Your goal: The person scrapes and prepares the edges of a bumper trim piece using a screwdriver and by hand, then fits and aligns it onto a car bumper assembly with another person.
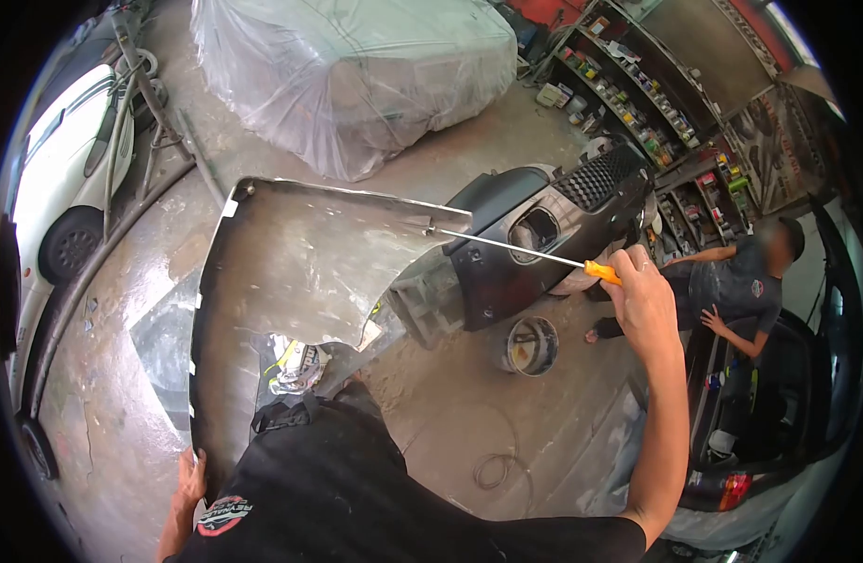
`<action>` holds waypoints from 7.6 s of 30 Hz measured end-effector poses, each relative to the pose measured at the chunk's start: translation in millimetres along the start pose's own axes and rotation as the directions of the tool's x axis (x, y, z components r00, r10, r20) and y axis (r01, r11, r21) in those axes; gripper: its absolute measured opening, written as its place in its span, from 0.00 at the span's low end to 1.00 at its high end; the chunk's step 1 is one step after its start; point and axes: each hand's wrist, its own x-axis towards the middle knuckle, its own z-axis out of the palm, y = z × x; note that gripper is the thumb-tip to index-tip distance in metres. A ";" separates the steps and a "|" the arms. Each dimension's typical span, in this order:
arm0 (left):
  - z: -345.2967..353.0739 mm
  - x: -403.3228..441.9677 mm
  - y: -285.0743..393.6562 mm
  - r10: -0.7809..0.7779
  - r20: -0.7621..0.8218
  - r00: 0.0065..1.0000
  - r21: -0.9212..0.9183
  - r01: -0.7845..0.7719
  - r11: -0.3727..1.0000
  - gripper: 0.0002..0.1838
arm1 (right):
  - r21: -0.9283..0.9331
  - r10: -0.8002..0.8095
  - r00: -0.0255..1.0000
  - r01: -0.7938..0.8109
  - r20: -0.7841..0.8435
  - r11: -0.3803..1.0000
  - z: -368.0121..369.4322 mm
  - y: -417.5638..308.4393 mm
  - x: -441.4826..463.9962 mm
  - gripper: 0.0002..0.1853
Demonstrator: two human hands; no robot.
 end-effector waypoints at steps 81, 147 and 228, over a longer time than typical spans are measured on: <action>-4.2 -0.8 2.8 -0.103 -0.071 0.992 -0.036 0.100 0.994 0.28 | -0.088 0.046 0.956 -0.074 -0.289 0.993 57.1 -18.8 -3.6 0.16; -15.4 -73.2 -74.1 -0.299 -0.305 0.904 0.063 0.333 0.941 0.26 | 0.478 -0.244 0.969 0.232 -0.037 0.847 302.9 -315.1 153.4 0.07; 2.6 -70.1 -83.2 -0.090 -0.420 0.903 0.004 0.101 0.995 0.20 | 0.577 -0.096 0.990 0.136 -0.099 0.805 363.1 -336.5 139.7 0.05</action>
